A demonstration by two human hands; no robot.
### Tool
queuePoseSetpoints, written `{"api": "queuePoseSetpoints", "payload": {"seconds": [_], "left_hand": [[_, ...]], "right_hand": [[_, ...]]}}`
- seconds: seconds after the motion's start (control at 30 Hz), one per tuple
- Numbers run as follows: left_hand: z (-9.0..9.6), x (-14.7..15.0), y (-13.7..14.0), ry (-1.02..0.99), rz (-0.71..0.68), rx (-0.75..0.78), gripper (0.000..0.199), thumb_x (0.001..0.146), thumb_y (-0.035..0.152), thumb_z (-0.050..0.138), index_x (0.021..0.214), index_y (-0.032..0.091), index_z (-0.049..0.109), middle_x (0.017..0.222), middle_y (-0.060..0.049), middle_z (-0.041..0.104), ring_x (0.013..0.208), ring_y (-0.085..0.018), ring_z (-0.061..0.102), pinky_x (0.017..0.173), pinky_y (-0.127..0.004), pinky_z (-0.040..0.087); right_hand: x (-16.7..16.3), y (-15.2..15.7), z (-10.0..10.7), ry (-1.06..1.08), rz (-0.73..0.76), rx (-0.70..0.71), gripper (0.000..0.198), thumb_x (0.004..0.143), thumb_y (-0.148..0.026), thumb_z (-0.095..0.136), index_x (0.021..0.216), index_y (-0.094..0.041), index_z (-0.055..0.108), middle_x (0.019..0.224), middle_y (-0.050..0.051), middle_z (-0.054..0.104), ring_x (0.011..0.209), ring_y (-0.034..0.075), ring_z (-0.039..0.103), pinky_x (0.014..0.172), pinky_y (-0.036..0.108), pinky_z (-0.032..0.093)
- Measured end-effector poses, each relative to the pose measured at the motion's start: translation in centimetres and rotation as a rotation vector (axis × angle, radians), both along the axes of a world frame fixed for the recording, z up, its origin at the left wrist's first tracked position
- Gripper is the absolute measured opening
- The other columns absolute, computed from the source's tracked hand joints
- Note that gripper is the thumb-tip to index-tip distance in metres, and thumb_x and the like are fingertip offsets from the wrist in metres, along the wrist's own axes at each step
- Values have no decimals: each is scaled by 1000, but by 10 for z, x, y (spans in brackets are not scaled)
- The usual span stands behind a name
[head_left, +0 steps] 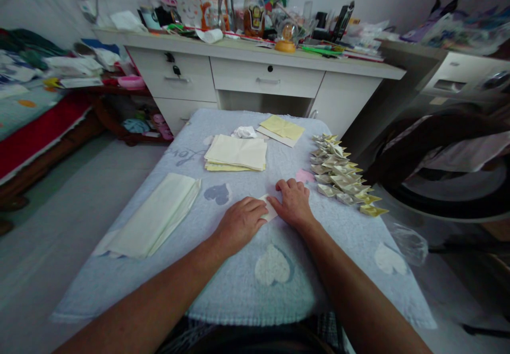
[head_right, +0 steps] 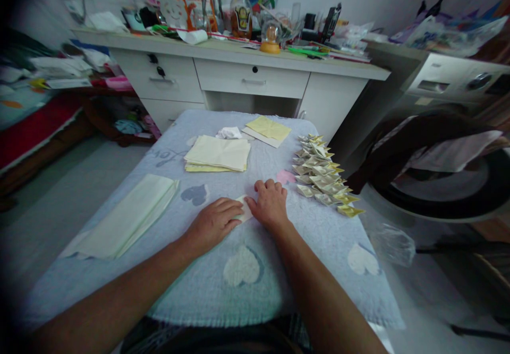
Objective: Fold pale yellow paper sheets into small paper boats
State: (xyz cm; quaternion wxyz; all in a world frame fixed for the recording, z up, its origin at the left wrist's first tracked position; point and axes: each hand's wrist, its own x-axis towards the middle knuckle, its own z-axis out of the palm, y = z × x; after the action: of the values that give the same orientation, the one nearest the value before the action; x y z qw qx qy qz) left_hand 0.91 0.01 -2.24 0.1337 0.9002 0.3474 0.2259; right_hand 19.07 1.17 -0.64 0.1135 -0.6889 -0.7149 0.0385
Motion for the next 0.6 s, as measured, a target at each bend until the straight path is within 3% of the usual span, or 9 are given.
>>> {"api": "queuePoseSetpoints", "payload": {"seconds": [0.3, 0.47, 0.6], "left_hand": [[-2, -2, 0, 72, 20, 10, 29, 84, 19, 63, 113, 20, 60, 128, -6, 61, 115, -23, 51, 98, -40, 42], [2, -2, -1, 173, 50, 9, 34, 87, 25, 60, 121, 24, 54, 142, -4, 51, 121, -26, 45, 95, -43, 39], [6, -2, -1, 218, 45, 10, 36, 88, 26, 58, 123, 24, 52, 143, -2, 49, 121, -25, 44, 94, -43, 38]], "right_hand": [[36, -6, 3, 101, 186, -129, 57, 74, -49, 69, 126, -30, 52, 132, 9, 45, 120, 30, 40, 99, 46, 28], [34, -6, 1, 100, 172, -110, 55, 76, -51, 66, 125, -30, 53, 132, 9, 46, 120, 30, 40, 99, 48, 27], [24, -5, -4, 91, 80, -39, 48, 78, -53, 63, 118, -29, 57, 126, 9, 49, 115, 31, 42, 96, 48, 29]]}}
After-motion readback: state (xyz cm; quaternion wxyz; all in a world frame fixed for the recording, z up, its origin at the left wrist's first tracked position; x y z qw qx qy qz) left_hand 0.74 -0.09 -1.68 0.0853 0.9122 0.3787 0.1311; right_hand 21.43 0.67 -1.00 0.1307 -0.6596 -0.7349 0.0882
